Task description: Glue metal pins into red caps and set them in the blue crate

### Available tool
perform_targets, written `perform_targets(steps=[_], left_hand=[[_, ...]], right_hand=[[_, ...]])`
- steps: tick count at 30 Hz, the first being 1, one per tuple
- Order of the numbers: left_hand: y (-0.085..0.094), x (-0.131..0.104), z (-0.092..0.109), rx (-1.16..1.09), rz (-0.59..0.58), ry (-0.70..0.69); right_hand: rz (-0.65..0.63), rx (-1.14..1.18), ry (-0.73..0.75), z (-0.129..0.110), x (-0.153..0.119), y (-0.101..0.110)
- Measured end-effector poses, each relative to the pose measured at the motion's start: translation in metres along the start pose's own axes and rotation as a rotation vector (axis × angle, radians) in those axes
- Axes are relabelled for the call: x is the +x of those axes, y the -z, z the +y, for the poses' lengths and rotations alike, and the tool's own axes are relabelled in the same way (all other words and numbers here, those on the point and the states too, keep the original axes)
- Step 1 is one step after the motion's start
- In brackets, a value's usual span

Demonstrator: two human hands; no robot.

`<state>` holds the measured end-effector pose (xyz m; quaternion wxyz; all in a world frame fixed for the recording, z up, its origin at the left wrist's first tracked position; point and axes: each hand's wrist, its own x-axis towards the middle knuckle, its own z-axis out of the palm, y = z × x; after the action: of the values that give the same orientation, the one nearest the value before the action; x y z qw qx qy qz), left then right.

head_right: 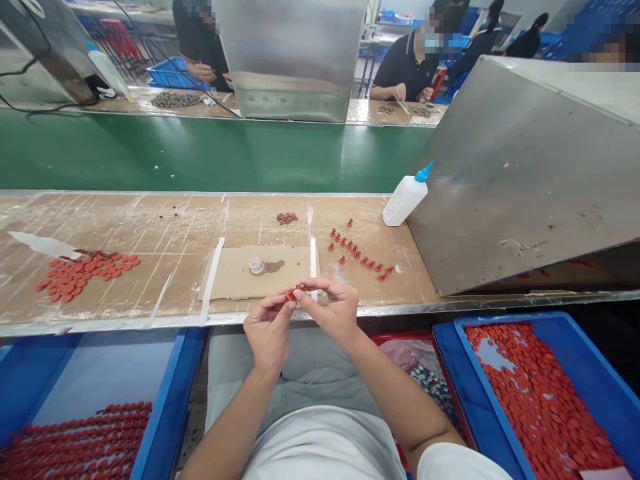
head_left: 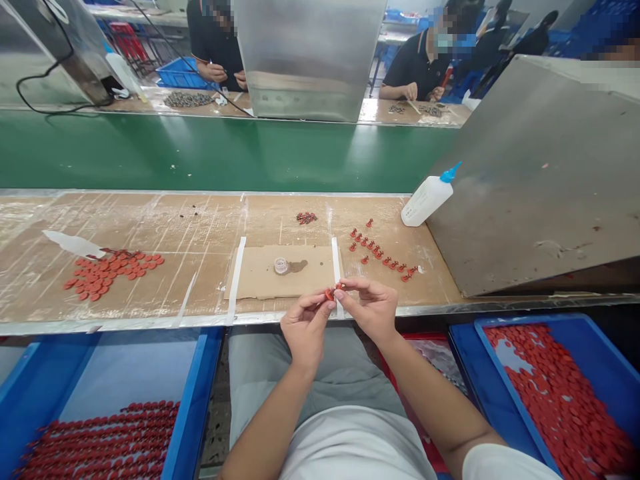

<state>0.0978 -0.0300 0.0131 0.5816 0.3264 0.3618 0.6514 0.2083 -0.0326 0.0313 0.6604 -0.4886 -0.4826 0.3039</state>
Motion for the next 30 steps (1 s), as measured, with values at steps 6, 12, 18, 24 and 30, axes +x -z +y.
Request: perform_targets(steps=[6, 12, 18, 24, 30], left_hand=[[0.007, 0.0, -0.003, 0.039, -0.017, 0.021], [0.035, 0.01, -0.011, 0.231, -0.008, -0.115], [0.065, 0.031, -0.011, 0.524, -0.059, -0.263], [0.074, 0.043, -0.016, 0.606, -0.075, -0.351], [0.073, 0.039, -0.021, 0.69, -0.157, -0.419]], right_hand=[[-0.018, 0.026, -0.127, -0.009, 0.008, 0.009], [0.04, -0.303, -0.031, -0.019, 0.057, 0.049], [0.145, -0.811, -0.058, 0.012, 0.116, 0.11], [0.131, -1.112, -0.166, 0.052, 0.146, 0.152], [0.166, -1.175, -0.25, 0.072, 0.153, 0.17]])
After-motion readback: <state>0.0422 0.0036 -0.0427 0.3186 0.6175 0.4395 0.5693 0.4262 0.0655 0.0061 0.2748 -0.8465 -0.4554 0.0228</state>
